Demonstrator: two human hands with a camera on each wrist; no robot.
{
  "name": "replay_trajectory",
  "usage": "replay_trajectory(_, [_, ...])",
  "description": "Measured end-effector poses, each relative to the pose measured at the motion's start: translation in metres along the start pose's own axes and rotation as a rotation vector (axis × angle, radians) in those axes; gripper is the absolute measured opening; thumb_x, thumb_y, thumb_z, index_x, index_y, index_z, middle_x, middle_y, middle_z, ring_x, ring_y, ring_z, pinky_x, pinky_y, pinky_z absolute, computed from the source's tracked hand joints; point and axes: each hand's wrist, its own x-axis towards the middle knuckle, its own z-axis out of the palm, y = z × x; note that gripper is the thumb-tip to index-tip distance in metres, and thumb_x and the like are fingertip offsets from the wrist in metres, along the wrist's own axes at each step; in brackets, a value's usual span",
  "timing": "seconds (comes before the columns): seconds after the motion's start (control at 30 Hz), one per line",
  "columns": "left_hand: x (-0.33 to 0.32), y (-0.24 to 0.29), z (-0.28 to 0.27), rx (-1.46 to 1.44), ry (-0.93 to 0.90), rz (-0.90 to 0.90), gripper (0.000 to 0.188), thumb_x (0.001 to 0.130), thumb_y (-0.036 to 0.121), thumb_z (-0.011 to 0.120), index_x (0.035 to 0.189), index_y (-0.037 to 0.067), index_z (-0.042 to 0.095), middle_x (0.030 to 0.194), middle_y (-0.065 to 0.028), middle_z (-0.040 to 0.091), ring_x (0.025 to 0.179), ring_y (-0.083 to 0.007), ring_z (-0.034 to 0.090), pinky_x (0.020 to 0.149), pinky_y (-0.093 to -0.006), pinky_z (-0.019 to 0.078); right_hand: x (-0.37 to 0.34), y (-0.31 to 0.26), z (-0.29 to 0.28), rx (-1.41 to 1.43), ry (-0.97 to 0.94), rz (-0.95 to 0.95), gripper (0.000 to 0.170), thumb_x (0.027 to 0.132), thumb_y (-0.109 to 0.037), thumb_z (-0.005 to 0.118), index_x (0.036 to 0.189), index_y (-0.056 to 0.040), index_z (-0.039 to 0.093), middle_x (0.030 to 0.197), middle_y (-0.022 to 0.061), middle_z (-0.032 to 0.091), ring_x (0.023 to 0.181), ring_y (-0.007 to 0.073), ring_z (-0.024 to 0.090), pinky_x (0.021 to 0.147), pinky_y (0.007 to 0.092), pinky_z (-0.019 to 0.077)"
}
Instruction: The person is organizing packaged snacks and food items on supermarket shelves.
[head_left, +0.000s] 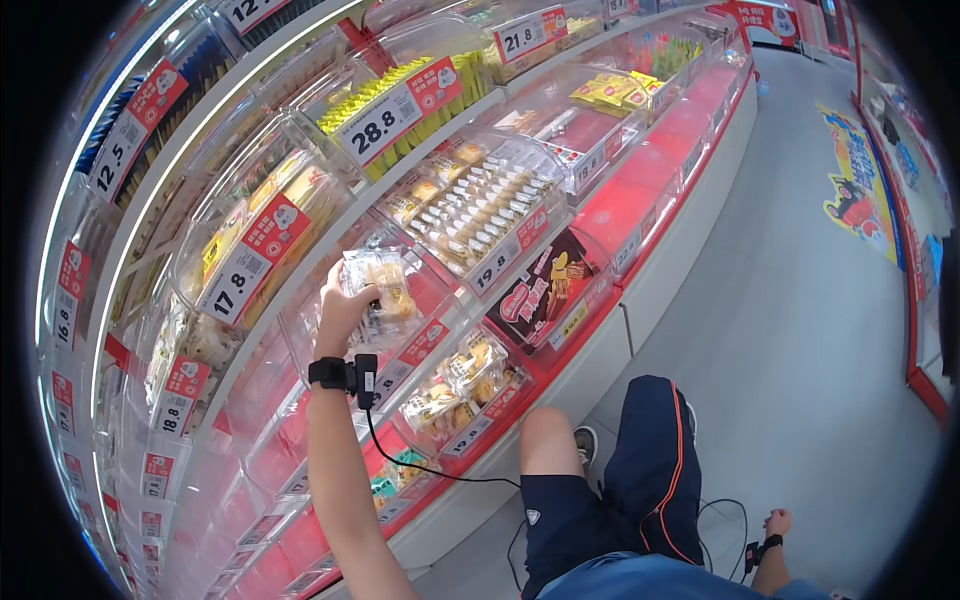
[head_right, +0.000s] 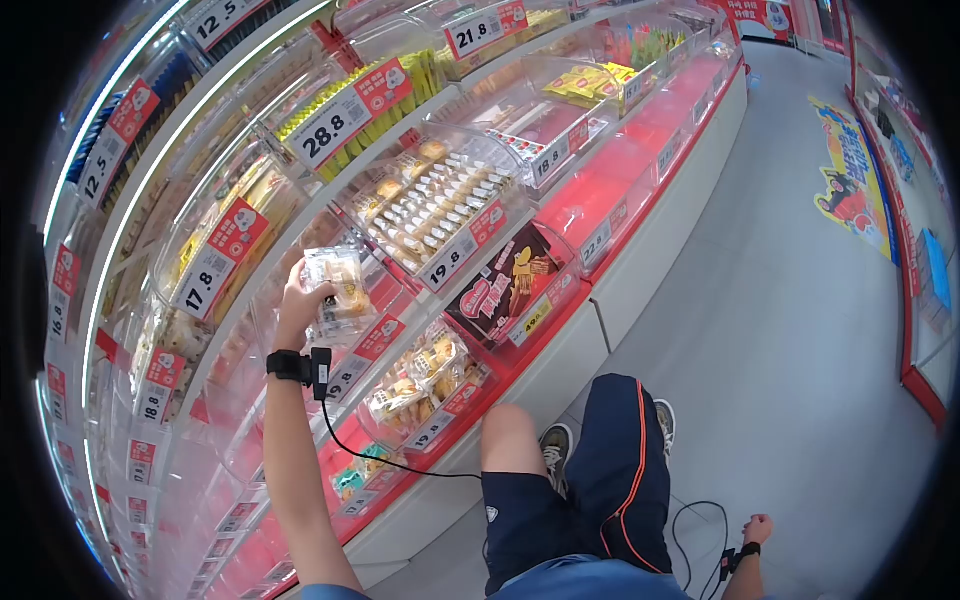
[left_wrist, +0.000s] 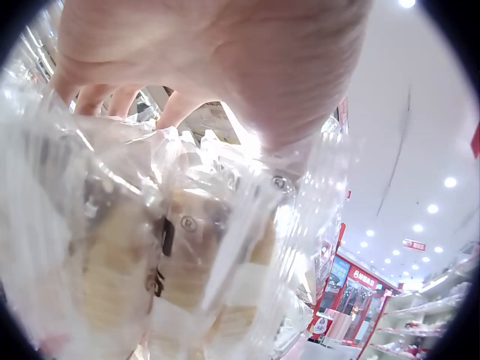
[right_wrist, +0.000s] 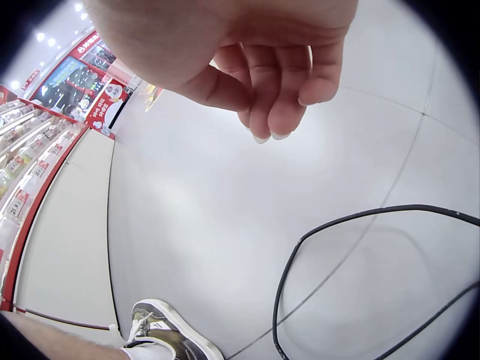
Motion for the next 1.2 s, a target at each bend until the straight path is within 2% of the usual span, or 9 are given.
replay_trajectory(0.27, [-0.011,0.006,-0.022,-0.346,-0.06,-0.212,0.074,0.073,0.016,0.066,0.139,0.004,0.036,0.107,-0.0103,0.059,0.088,-0.0168,0.063,0.064,-0.0307,0.0537,0.004,-0.009,0.006,-0.049,0.016,0.131,0.009,0.081,-0.002,0.052,0.081,0.0039,0.059,0.058,0.0116,0.057,0.042,0.0191,0.056,0.035,0.0305,0.0455])
replay_trajectory(0.43, [-0.011,-0.007,-0.026,-0.379,-0.121,-0.175,0.076,0.072,0.02,0.067,0.139,0.005,0.037,0.111,-0.0105,0.058,0.092,-0.0174,0.061,0.065,-0.032,0.0533,0.038,-0.077,0.019,0.153,0.051,-0.224,0.011,0.085,-0.006,0.049,0.085,-0.0018,0.059,0.06,0.0065,0.056,0.044,0.0133,0.051,0.039,0.0261,0.0402])
replay_trajectory(0.57, [-0.017,-0.008,-0.032,-0.398,-0.108,-0.165,0.074,0.072,0.02,0.067,0.138,0.004,0.037,0.115,-0.0111,0.056,0.098,-0.0178,0.059,0.067,-0.0325,0.0519,0.026,-0.263,0.031,0.197,-0.128,-0.707,0.011,0.091,-0.007,0.051,0.091,-0.0012,0.061,0.071,0.0029,0.056,0.061,0.0084,0.053,0.052,0.0221,0.0442])
replay_trajectory(0.77, [-0.024,-0.03,-0.036,-0.573,-0.061,-0.151,0.074,0.075,0.02,0.066,0.139,0.001,0.033,0.122,-0.0129,0.053,0.109,-0.0164,0.053,0.082,-0.0282,0.0468,-0.159,-0.53,0.095,0.442,-0.289,-1.344,0.012,0.088,-0.004,0.055,0.093,0.0017,0.064,0.079,0.0051,0.063,0.07,0.0114,0.058,0.067,0.0244,0.0465])
replay_trajectory(0.97, [-0.036,-0.02,-0.043,-0.749,-0.088,-0.051,0.07,0.079,0.013,0.062,0.139,-0.005,0.031,0.127,-0.0155,0.049,0.114,-0.0187,0.05,0.092,-0.0296,0.0441,-0.375,-0.666,0.207,0.58,-1.141,-1.568,0.034,0.086,-0.022,0.065,0.109,0.0022,0.061,0.102,0.0129,0.065,0.082,0.0166,0.062,0.071,0.0286,0.0497])
replay_trajectory(1.03, [-0.04,-0.035,-0.033,-0.768,0.054,-0.081,0.067,0.08,0.009,0.06,0.138,-0.005,0.031,0.127,-0.0149,0.048,0.111,-0.0174,0.052,0.091,-0.0289,0.045,-0.428,-0.668,0.271,0.633,-1.472,-1.333,0.075,0.084,-0.038,0.069,0.134,0.0064,0.038,0.123,0.0181,0.054,0.103,0.0204,0.058,0.084,0.0303,0.0479])
replay_trajectory(1.1, [-0.063,-0.002,-0.03,-0.726,-0.035,-0.018,0.068,0.079,0.007,0.062,0.139,0.002,0.03,0.131,-0.0146,0.044,0.107,-0.0167,0.054,0.088,-0.0288,0.047,-0.467,-0.665,0.307,0.477,-1.501,-1.239,0.088,0.084,-0.044,0.069,0.142,0.005,0.024,0.124,0.0189,0.049,0.118,0.0229,0.049,0.096,0.0322,0.0416])
replay_trajectory(1.17, [-0.08,0.005,-0.013,-0.607,0.106,0.113,0.069,0.079,0.006,0.062,0.14,0.003,0.028,0.122,-0.0115,0.05,0.105,-0.0198,0.057,0.086,-0.0301,0.0487,-0.49,-0.651,0.317,0.582,-2.011,-0.94,0.102,0.08,-0.044,0.073,0.146,0.003,0.01,0.136,0.0217,0.039,0.126,0.0272,0.043,0.104,0.0352,0.0347])
replay_trajectory(1.2, [-0.084,0.004,-0.008,-0.545,0.098,-0.005,0.069,0.079,0.006,0.061,0.14,0.002,0.028,0.126,-0.0124,0.047,0.11,-0.02,0.054,0.086,-0.0303,0.0486,-0.494,-0.642,0.351,0.527,-2.001,-0.914,0.106,0.079,-0.043,0.074,0.146,0.0041,0.007,0.138,0.0223,0.039,0.126,0.025,0.043,0.104,0.0333,0.0353])
